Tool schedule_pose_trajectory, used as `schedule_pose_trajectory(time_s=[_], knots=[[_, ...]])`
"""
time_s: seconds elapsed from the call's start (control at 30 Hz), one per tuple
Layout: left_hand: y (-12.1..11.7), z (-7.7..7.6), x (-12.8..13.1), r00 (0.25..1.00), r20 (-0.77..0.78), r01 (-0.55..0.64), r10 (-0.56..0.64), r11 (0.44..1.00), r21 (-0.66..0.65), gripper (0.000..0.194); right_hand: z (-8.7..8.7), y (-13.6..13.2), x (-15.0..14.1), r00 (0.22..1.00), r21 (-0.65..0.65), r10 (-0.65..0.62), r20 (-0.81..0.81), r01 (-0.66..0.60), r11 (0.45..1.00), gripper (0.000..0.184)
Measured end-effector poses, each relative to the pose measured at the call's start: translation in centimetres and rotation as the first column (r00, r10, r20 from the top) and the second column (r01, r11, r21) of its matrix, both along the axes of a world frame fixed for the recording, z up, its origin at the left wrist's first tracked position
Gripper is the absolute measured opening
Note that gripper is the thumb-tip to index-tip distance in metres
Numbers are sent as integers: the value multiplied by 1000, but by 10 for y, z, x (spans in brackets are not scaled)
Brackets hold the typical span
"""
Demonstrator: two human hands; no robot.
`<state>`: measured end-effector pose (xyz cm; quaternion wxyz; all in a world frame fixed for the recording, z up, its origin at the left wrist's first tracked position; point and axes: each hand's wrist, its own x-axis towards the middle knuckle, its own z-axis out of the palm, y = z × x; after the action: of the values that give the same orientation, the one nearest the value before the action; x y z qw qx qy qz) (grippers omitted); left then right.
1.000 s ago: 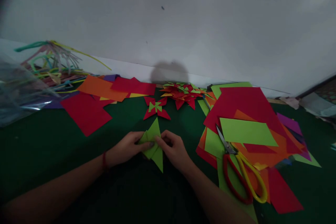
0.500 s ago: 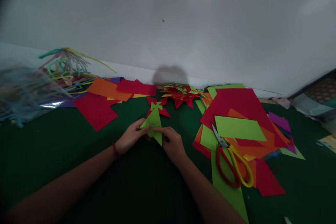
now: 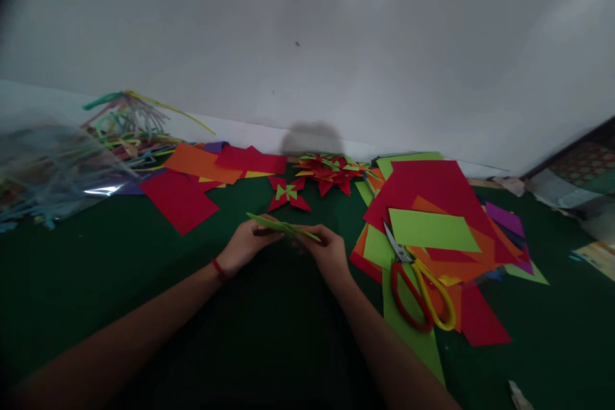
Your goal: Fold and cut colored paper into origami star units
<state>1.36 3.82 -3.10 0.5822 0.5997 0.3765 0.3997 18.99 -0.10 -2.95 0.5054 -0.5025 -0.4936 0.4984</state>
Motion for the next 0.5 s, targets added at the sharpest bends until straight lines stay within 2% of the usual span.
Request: schedule_pose_trajectory(time_s=[0.07, 0.13, 0.2, 0.23, 0.27, 0.33, 0.4, 0.5], knots=[[1, 0, -4, 998, -61, -9, 13, 998, 61, 28, 1, 2, 2, 996, 54, -76, 42, 74, 996, 16], [1, 2, -12, 981, -127, -121, 144, 978, 171, 38, 3, 2, 4, 985, 157, -109, 133, 87, 984, 14], [-3, 8, -20, 911, -208, -274, 357, 899, 342, 46, 3, -1, 7, 948, 267, -115, 298, 33, 963, 15], [-8, 12, -23, 861, -252, -303, 441, 844, 442, 49, 2, -4, 8, 913, 310, -113, 391, -15, 951, 18], [-14, 16, -24, 829, -302, -266, 470, 807, 527, 52, 1, -8, 9, 872, 341, -106, 478, -72, 937, 21], [-29, 20, -23, 799, -465, -19, 382, 788, 615, 49, -2, -16, 11, 791, 354, -67, 608, -195, 915, 26], [-44, 20, -15, 740, -616, 245, 271, 744, 622, 44, -5, -23, 12, 739, 334, -11, 674, -292, 896, 27], [-56, 13, -2, 647, -726, 429, 235, 675, 601, 35, -9, -29, 14, 718, 305, 45, 694, -351, 885, 28]])
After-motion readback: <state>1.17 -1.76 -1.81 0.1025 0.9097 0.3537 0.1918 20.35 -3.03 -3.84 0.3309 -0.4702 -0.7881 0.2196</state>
